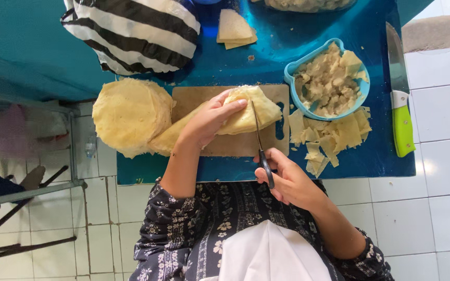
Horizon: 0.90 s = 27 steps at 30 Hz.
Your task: The person peels thin round pastry sheets from a large stack and aligns them into a neat pile on a cutting board. They then cut the stacked sheets in half with scissors and trim the edges with a knife, placing trimmed scraps into a blue bowl.
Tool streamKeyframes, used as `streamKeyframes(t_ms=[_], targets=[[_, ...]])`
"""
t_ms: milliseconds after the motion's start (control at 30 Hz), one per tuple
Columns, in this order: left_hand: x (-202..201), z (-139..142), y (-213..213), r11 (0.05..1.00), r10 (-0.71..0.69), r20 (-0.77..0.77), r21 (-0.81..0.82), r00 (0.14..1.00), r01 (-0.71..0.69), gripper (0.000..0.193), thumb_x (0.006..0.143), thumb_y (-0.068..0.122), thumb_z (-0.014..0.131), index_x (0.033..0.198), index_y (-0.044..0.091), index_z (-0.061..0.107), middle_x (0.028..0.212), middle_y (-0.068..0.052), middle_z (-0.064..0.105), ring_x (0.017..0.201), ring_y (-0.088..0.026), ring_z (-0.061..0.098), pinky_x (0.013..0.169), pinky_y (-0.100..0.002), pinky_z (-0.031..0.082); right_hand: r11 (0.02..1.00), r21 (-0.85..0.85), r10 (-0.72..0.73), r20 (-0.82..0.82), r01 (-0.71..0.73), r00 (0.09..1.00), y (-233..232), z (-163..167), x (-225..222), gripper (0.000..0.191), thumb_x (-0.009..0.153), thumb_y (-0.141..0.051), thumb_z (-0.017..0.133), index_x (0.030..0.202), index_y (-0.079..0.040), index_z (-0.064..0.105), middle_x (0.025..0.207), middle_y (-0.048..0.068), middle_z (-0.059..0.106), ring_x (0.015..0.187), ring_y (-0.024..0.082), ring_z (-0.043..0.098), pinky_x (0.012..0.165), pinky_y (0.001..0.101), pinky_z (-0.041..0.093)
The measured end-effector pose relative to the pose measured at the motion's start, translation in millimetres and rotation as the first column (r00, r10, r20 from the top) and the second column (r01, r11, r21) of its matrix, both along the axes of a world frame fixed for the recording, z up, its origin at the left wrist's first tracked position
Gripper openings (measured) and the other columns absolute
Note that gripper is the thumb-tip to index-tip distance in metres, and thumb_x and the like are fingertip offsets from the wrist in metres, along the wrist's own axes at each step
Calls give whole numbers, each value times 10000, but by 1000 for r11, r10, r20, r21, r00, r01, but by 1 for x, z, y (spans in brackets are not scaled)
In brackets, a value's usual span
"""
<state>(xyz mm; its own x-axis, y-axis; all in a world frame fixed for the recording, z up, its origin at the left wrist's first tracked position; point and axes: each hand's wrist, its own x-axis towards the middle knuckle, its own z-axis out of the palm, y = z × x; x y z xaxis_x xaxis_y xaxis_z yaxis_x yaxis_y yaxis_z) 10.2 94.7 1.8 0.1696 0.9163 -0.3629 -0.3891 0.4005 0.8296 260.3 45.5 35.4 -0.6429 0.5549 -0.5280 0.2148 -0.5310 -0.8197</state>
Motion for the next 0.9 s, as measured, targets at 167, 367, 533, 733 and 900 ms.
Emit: streamKeyframes(t_ms=[167, 367, 533, 733, 900], targets=[[0, 0, 0, 1000, -7, 6, 13, 1000, 7, 523, 956, 267, 691, 1409, 40, 559, 1253, -19, 674, 1116, -75, 631, 937, -235, 508, 998, -50, 36, 36, -34, 999, -5, 2, 0, 419, 951, -316, 605, 1259, -50, 501, 838, 70, 622, 394, 60, 478, 311, 224, 348], [-1, 4, -2, 994, -97, -49, 36, 994, 99, 496, 976, 269, 678, 1394, 22, 578, 1230, -18, 675, 1108, -65, 617, 931, -230, 500, 999, 35, 15, -14, -14, 1000, 1, -1, -4, 424, 974, -346, 596, 1256, -41, 510, 825, 66, 618, 407, 51, 478, 324, 213, 353], [-1, 5, -2, 990, -126, -47, 58, 991, 129, 495, 982, 269, 665, 1390, 4, 575, 1209, -29, 680, 1076, -76, 627, 909, -239, 521, 998, 44, -47, -81, 51, 996, 8, -11, -12, 403, 975, -359, 617, 1185, -22, 545, 797, 45, 627, 444, 48, 455, 360, 216, 336], [-2, 2, -1, 991, -123, -64, 38, 990, 126, 495, 991, 278, 651, 1395, 1, 577, 1206, -28, 680, 1066, -69, 624, 899, -236, 516, 985, 133, -102, -78, 112, 992, 4, -26, -11, 374, 967, -341, 664, 1168, -34, 591, 768, -23, 593, 584, 8, 435, 470, 193, 311], [-2, -2, 1, 988, -137, -55, 58, 989, 140, 474, 995, 277, 645, 1377, 4, 582, 1208, -29, 676, 1069, -71, 622, 905, -237, 517, 957, 236, -138, -141, 169, 980, -1, -31, -10, 339, 991, -301, 700, 1160, -18, 621, 795, -27, 610, 689, 15, 545, 571, 187, 405]])
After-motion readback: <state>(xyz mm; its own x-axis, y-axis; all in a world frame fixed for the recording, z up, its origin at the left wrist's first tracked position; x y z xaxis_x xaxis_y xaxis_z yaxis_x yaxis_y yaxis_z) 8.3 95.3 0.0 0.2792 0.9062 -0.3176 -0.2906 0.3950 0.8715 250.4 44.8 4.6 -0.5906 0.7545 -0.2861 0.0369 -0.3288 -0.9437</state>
